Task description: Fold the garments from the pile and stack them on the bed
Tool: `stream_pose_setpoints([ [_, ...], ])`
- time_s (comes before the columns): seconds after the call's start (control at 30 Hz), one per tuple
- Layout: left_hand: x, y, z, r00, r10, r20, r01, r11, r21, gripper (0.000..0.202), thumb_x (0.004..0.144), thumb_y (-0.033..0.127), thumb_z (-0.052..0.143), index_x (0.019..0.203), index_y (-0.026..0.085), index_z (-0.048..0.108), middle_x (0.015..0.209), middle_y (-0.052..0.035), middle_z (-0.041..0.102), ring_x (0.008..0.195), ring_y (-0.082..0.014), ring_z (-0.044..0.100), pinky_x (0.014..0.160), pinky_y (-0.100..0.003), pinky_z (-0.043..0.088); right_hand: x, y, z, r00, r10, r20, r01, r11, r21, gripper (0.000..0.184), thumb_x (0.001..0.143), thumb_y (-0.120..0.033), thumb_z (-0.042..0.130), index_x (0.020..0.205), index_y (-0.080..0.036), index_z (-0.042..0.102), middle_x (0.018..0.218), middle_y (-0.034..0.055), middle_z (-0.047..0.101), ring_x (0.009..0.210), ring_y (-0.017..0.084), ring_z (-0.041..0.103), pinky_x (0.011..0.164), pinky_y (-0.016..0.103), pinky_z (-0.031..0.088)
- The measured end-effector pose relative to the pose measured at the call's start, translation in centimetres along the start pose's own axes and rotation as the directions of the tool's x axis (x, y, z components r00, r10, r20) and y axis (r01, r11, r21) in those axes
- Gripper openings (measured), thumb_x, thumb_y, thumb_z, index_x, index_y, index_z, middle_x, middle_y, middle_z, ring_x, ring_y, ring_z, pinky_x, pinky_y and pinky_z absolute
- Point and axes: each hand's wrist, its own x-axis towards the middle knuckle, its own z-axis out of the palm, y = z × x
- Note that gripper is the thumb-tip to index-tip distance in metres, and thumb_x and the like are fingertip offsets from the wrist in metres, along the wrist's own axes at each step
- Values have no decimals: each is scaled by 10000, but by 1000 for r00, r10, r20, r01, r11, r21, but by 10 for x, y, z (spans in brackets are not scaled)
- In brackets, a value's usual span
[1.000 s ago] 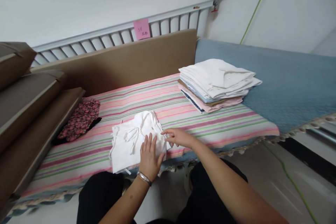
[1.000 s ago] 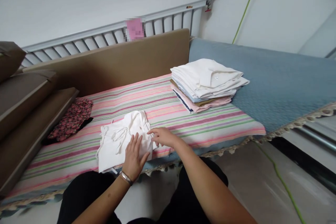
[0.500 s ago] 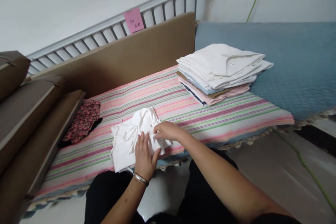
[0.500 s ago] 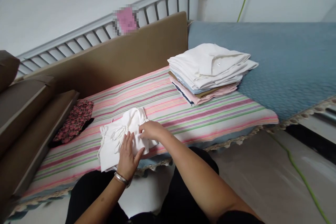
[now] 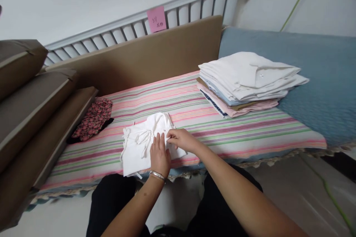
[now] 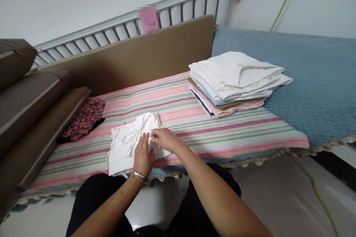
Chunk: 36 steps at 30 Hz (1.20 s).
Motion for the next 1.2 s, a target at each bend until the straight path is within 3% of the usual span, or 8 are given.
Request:
stream_pose_setpoints([
  [0.17,-10,-1,11,996,80,-30,-79,997,22,668,765,42,377,1416,101,245,1484,-212,276,1401,-296,192,1073,-551,309,0,4,-3,1000,27,-8,-27,1000,-15,80,771,-262,564,739,-195,595,604,-56,579,461,101,565,503,214,398],
  [0.37,-21,3,1,989,149,27,-142,976,-162,663,878,331,446,1444,120,170,1495,-182,273,1402,-268,198,1113,-511,285,-1,-5,-15,925,-107,-364,9,966,-260,209,855,-353,502,847,-194,638,803,21,676,743,153,622,688,260,459],
  [0.47,-13,-19,-16,993,100,-67,-113,969,-218,518,928,284,324,1430,182,246,1472,-128,347,1380,-206,272,1114,-448,310,-1,-10,-2,917,-284,-279,160,905,-395,292,887,-343,477,1086,-186,621,1111,90,649,1043,199,582,906,337,436],
  [0.57,-5,-50,-27,996,5,-86,-7,1000,-19,461,935,286,304,1390,230,353,1476,-101,348,1395,-242,230,1110,-524,269,-2,-8,26,934,-349,-78,251,796,-551,416,888,-378,493,1266,-209,532,1379,102,475,1306,243,377,1078,450,281],
  [0.73,-14,-76,-13,992,-103,72,74,940,332,504,901,370,402,1395,290,339,1511,-94,263,1398,-321,185,1076,-614,234,-1,22,63,983,-180,-44,101,718,-689,450,907,-388,457,1331,-241,479,1466,95,347,1378,274,241,1111,542,134],
  [0.93,-18,-75,1,992,-84,92,47,937,346,525,888,369,425,1400,300,327,1518,-98,239,1397,-328,183,1079,-612,221,-6,46,62,990,-112,-84,27,744,-668,472,902,-320,443,1373,-301,417,1485,37,317,1386,251,227,1123,515,115],
  [1.07,-18,-96,-25,998,-32,61,21,983,182,472,898,282,403,1370,268,393,1478,-100,343,1376,-277,270,1064,-533,327,1,46,40,983,34,-179,-107,902,-418,481,830,-270,525,1307,-215,507,1460,65,368,1365,210,282,1128,397,207],
  [1.2,-44,-159,-69,995,58,-85,-54,997,50,462,900,337,390,1352,245,410,1452,-87,394,1352,-218,332,1061,-457,381,26,48,8,835,394,-384,-451,890,-68,436,801,-305,565,1200,-130,580,1278,131,562,1179,233,521,971,317,410],
])
